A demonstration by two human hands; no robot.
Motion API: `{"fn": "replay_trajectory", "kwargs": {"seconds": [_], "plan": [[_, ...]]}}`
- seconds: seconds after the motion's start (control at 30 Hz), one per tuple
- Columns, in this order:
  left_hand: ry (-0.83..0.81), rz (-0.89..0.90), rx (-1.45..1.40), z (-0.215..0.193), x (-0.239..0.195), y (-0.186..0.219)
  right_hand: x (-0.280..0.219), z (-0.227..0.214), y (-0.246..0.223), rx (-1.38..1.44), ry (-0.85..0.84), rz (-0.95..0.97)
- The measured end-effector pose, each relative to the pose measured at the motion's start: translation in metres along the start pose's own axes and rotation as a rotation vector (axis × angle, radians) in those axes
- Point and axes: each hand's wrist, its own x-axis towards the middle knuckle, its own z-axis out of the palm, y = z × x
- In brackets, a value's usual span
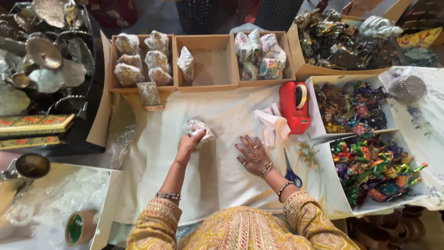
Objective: The person wraps a small decorative item in bubble wrap and secures it with tape, then places it into a cardboard box. They then pick up a small metal figurine from a box and wipe it with a cloth.
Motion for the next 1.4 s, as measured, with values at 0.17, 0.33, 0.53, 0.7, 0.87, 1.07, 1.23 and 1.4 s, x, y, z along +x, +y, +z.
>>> {"fn": "replay_trajectory", "kwargs": {"seconds": [0.17,0.33,0.53,0.7,0.87,1.07,1.23,1.4], "plan": [[-0.092,-0.006,-0.269,0.007,0.024,-0.033,0.002,0.000,0.001,0.015,0.021,0.005],[-0.323,-0.108,-0.609,-0.001,0.007,-0.004,0.004,-0.004,0.000,0.041,-0.009,0.020],[-0.330,0.213,-0.622,-0.003,0.037,0.080,0.005,-0.005,0.001,0.090,-0.028,0.036],[-0.320,0.675,-0.576,0.005,0.093,0.172,0.006,-0.003,0.003,0.099,-0.033,0.038],[-0.226,0.808,-0.474,0.016,0.138,0.222,0.008,-0.003,0.005,0.112,-0.013,0.041],[0.144,0.808,0.108,0.025,0.174,0.247,0.010,-0.007,0.002,0.154,-0.031,0.079],[0.161,0.833,0.143,0.041,0.217,0.242,0.010,-0.004,0.005,0.191,-0.006,0.076],[-0.086,0.875,-0.236,0.057,0.253,0.231,0.012,-0.009,0.004,0.236,-0.106,0.109]]}}
